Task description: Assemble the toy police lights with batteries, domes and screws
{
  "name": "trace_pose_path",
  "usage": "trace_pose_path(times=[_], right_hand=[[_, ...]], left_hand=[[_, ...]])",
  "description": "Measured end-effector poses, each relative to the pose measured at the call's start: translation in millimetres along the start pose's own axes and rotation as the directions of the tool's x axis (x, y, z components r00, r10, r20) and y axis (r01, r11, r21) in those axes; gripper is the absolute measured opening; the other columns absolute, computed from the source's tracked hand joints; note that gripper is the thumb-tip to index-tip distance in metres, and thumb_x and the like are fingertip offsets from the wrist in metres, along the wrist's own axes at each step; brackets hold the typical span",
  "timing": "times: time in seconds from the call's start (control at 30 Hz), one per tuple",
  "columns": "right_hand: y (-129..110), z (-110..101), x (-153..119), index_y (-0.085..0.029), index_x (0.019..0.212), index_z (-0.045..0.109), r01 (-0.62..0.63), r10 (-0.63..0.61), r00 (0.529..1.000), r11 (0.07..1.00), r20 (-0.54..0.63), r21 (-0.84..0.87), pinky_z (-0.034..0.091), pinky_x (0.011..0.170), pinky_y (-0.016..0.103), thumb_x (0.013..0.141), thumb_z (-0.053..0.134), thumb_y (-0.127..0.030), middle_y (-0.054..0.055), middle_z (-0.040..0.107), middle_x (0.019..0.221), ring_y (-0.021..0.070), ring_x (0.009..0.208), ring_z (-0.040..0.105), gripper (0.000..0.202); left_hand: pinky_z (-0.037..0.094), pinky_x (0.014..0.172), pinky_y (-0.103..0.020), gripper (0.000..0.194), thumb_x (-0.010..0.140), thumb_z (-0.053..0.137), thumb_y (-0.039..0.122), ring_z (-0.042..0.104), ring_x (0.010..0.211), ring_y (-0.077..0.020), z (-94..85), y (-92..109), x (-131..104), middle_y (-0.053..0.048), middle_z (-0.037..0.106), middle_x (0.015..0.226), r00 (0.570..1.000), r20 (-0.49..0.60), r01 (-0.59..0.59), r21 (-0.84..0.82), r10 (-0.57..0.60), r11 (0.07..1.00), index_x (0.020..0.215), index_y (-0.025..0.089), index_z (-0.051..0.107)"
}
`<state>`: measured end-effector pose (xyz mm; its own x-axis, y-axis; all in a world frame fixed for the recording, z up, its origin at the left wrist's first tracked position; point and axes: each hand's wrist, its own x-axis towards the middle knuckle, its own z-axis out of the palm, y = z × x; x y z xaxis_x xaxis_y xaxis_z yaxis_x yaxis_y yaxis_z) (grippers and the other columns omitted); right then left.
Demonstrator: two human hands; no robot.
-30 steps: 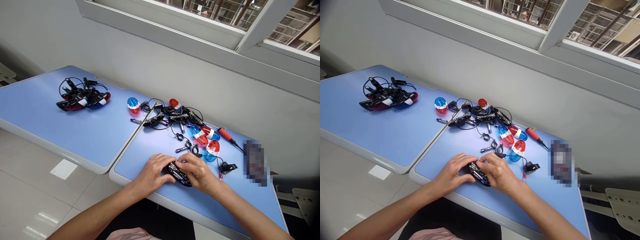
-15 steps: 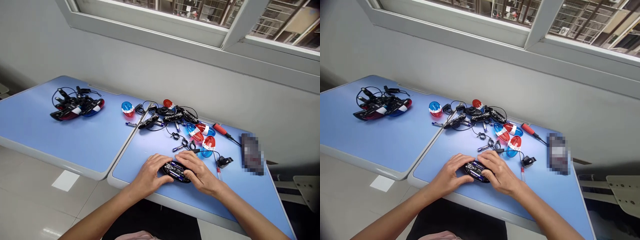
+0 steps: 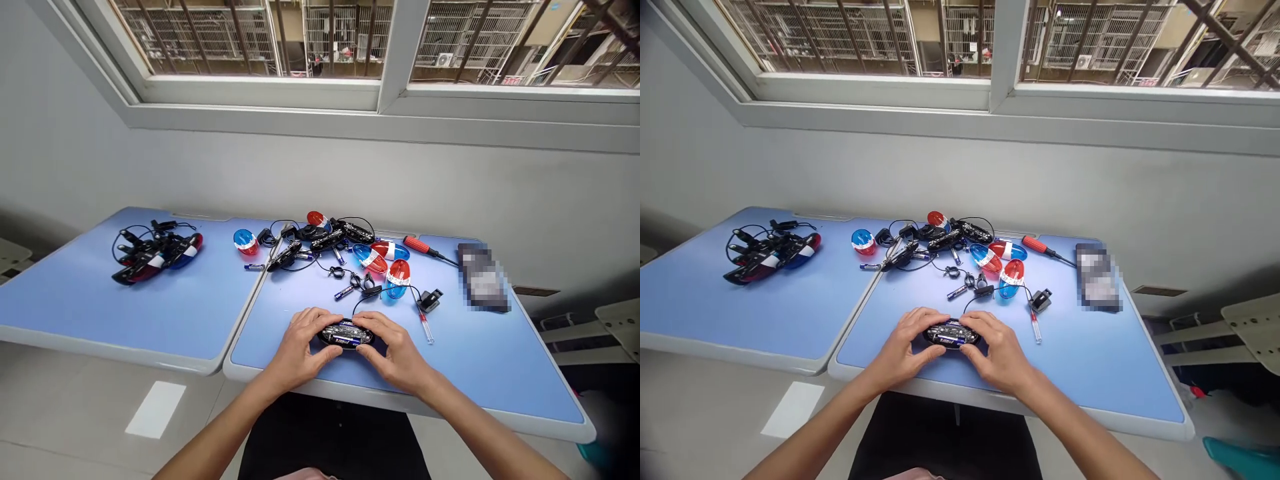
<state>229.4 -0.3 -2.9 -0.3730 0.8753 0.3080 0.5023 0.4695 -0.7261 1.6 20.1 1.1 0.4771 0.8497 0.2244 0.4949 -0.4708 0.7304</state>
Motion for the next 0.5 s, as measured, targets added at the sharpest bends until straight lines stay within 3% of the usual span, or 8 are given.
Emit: trace_pose_path(times=[0.17,0.33,0.5], right_hand=[[-4,6,6,-0.022,0.117,0.065,-0.115,0.12,0.991,0.989,-0.05,0.093,0.053,0.092,0.04,0.079,0.061,-0.013,0.009,0.065,0.119,0.0222,0.108,0.063,0.04],[-3,12,7,-0.023,0.117,0.066,-0.117,0.126,0.989,0.987,-0.08,0.112,0.053,0.091,0.041,0.076,0.06,-0.011,0.008,0.066,0.117,0.0225,0.107,0.063,0.043],[-6,12,-5,-0.023,0.137,0.053,-0.093,0.1,0.984,0.994,-0.147,0.052,0.051,0.096,0.047,0.08,0.063,-0.016,0.013,0.059,0.132,0.0274,0.123,0.054,0.059]], left_hand=[[0.044,0.095,-0.041,0.025,0.086,0.063,0.022,0.059,0.104,-0.0229,3.8,5,2,-0.005,0.067,0.106,0.998,-0.056,0.037,-0.039,-0.04,0.999,0.112,0.023,0.064],[0.046,0.092,-0.041,0.022,0.084,0.062,0.022,0.061,0.101,-0.0232,6.5,12,5,-0.005,0.067,0.103,0.994,-0.073,0.081,-0.032,-0.083,0.996,0.106,0.022,0.065],[0.047,0.094,-0.043,0.024,0.086,0.061,0.027,0.062,0.105,-0.0249,11.1,8,1,-0.007,0.068,0.107,0.996,-0.079,0.046,-0.017,-0.048,0.999,0.11,0.023,0.065]])
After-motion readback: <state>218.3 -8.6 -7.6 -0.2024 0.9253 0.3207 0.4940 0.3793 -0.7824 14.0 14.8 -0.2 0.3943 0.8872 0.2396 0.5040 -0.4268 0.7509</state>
